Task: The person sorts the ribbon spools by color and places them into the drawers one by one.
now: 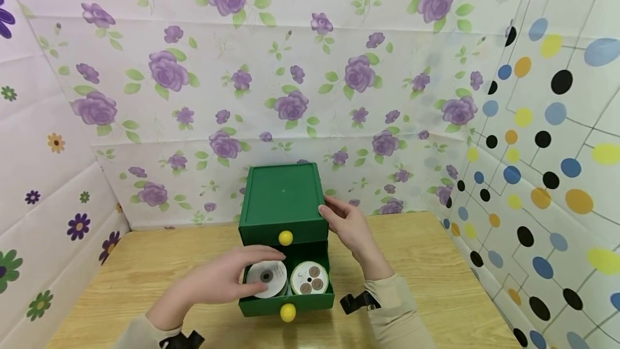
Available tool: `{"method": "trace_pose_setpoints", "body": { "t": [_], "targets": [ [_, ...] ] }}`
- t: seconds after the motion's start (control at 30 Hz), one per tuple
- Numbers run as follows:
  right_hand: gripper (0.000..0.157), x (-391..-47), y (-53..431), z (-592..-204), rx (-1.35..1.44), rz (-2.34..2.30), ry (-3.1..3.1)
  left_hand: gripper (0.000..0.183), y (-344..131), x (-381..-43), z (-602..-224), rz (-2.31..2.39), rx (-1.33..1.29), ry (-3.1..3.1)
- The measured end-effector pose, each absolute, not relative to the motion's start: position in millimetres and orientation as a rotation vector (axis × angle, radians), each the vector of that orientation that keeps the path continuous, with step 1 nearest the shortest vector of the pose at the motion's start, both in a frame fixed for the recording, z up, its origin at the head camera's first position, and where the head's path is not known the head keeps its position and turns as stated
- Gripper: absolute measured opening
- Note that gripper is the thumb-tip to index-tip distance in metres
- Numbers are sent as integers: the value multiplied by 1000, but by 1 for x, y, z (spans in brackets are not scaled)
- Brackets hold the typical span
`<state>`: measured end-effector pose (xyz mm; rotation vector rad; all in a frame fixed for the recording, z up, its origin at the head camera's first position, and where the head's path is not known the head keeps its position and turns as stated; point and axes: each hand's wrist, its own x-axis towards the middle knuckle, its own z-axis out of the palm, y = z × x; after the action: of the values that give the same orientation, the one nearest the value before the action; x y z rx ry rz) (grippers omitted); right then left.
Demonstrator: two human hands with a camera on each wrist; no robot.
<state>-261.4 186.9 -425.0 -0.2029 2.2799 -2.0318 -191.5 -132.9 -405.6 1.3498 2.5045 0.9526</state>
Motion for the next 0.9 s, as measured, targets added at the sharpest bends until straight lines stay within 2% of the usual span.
{"method": "trace_pose_setpoints", "body": {
  "t": [0.13, 0.23, 0.43, 0.63, 0.9],
  "targets": [
    [62, -261, 187, -423, -197, -2039, 2283, 31, -133, -180, -421, 1397, 1473, 2513],
    [63, -262, 187, -423, -203, -2030, 2286, 24, -132, -170, -434, 1616, 1562, 2457],
    [63, -262, 188, -424, -209, -2023, 2285, 17, -130, -145, -458, 1637, 1621, 2235],
    [63, -263, 188, -425, -219, -2023, 2280, 16, -123, -131, -481, 1515, 1393, 2022],
    [65, -262, 188, -425, -219, -2022, 2280, 28, -117, -133, -511, 1514, 1037, 1960]
  ]
}}
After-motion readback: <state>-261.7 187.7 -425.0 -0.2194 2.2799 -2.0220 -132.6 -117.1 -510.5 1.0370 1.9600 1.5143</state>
